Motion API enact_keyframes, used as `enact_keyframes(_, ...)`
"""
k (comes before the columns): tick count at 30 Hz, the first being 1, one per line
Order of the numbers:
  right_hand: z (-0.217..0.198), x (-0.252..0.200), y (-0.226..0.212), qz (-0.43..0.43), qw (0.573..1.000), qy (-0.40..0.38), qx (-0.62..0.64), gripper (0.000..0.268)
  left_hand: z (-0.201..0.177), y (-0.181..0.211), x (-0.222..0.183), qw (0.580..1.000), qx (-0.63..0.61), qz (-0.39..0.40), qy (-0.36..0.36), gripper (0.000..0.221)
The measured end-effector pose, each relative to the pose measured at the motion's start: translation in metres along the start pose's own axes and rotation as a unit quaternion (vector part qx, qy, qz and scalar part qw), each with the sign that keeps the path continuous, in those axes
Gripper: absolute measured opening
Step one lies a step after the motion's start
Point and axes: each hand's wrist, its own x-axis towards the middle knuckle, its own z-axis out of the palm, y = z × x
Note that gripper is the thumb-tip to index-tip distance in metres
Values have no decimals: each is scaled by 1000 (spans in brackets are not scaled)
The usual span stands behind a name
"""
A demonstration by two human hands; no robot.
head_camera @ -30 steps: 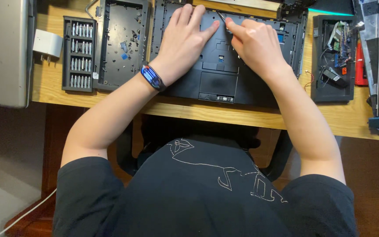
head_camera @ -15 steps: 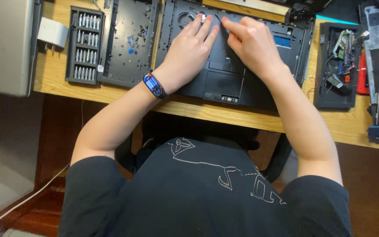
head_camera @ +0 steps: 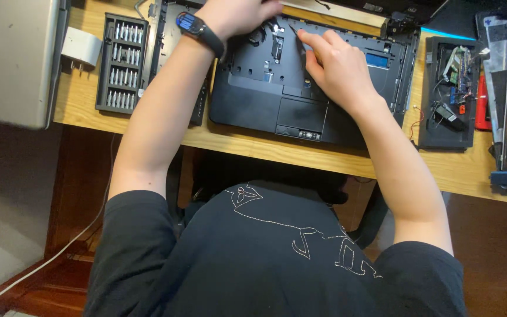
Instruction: The recorder is shown repairing a laptop on a wooden desk.
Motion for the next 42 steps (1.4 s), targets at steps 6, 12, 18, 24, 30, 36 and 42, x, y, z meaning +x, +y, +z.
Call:
enact_keyframes(6,-8,-9,1,7,999,-11,29,31,17,2,-1,1000,1,-16,-15,26)
enact_keyframes(12,-42,-52,32,181,980,66,49,33,8,64,-37,961,239,95,99,13)
enact_keyframes(18,-52,-143,83,275,949,121,-91,32,-2,182,-113,972,75,225,8,32)
enact_keyframes(24,-56,-157,46,279,949,86,-120,25,36,200,-135,958,128,253,38,29)
enact_keyframes(30,-64,-171,53,254,955,121,-94,32,70,225,-122,956,153,242,63,43)
enact_keyframes(36,-98,-149,52,250,932,235,120,19,103,247,-115,967,125,207,78,45)
enact_keyframes(42,-113,-79,54,210,920,217,248,11,111,249,-112,972,124,182,85,42)
